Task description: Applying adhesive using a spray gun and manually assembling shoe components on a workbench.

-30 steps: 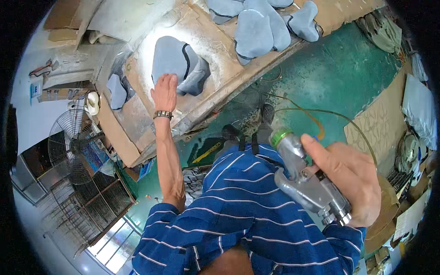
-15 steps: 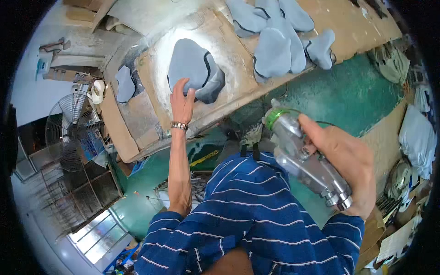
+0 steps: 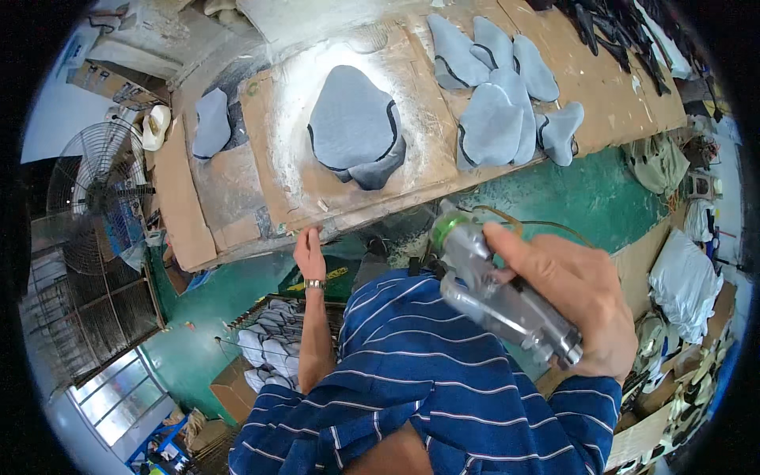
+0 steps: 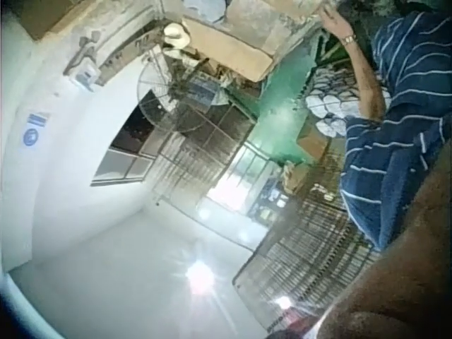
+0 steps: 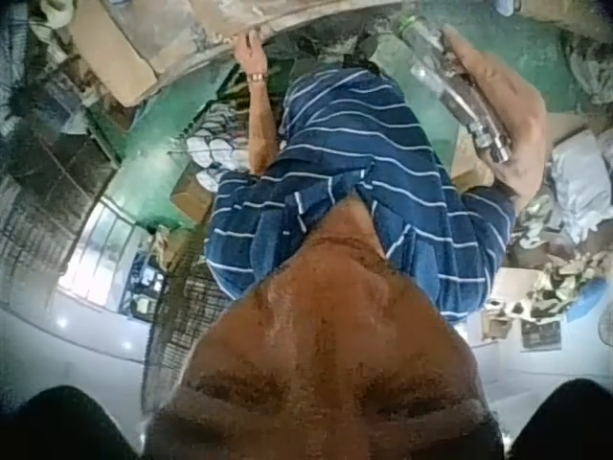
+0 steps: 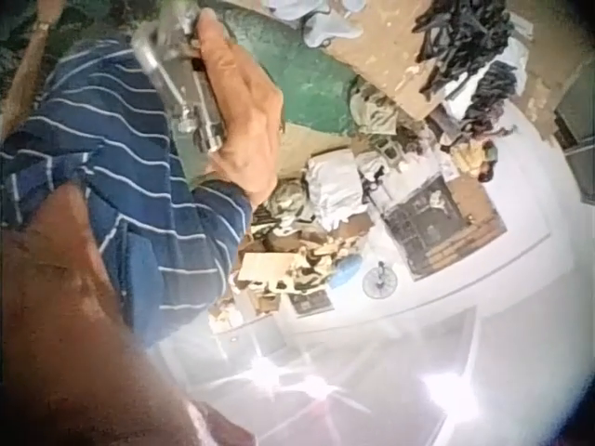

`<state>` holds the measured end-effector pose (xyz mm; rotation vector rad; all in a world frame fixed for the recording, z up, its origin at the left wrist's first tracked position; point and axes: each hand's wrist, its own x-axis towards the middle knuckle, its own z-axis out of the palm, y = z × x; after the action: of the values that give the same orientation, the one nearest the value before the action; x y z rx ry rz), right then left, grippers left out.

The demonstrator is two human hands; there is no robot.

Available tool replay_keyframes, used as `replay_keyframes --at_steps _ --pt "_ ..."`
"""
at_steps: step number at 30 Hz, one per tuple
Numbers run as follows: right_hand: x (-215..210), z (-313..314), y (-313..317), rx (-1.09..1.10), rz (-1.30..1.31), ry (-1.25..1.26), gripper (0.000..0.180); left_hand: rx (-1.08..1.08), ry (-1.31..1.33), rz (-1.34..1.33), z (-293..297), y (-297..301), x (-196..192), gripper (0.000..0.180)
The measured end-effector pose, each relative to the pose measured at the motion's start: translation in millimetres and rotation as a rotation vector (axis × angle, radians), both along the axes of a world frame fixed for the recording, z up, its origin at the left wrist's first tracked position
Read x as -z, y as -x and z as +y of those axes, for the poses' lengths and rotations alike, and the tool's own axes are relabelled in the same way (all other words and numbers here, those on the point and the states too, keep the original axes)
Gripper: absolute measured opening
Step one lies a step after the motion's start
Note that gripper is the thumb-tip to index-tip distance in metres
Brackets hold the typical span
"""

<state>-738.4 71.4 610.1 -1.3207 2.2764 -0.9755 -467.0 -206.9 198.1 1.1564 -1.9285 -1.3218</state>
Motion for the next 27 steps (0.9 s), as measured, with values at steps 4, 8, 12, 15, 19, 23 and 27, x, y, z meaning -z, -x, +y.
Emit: replay_keyframes --at_steps 4,8,12,15,19,23,27 --pt "2.3 -12.1 6.2 0.175 -0.060 -0.079 0.061 -0.072 -0.144 -0.119 14.2 -60.2 74.3 0.038" --pt "-0.4 -4.0 6.6 0.228 -0.059 -0.072 0.060 -0.092 -0.318 -0.265 34.2 -134.0 146.2 0.042" --pt "-14.7 13.4 -8.0 0.200 -0.087 -0.139 0.056 -0.125 -0.582 -0.434 55.5 -166.8 172.6 0.046" --pt "-7.2 30.0 -11.6 0.099 -0.104 -0.256 0.061 -0.147 -0.640 -0.505 67.9 -186.7 179.1 0.045" --pt "-2.1 30.1 -19.8 0.273 -0.001 -0.225 0.065 -0.182 -0.705 -0.508 69.5 -165.7 166.9 0.046" --pt "-3.9 50.2 -16.1 0.177 -0.111 -0.092 0.064 -0.142 -0.609 -0.482 54.5 -170.9 171.5 0.048" --pt "-6.5 60.2 -26.4 0.394 -0.109 -0.240 0.063 -0.036 -0.494 -0.357 44.2 -118.6 150.4 0.047"
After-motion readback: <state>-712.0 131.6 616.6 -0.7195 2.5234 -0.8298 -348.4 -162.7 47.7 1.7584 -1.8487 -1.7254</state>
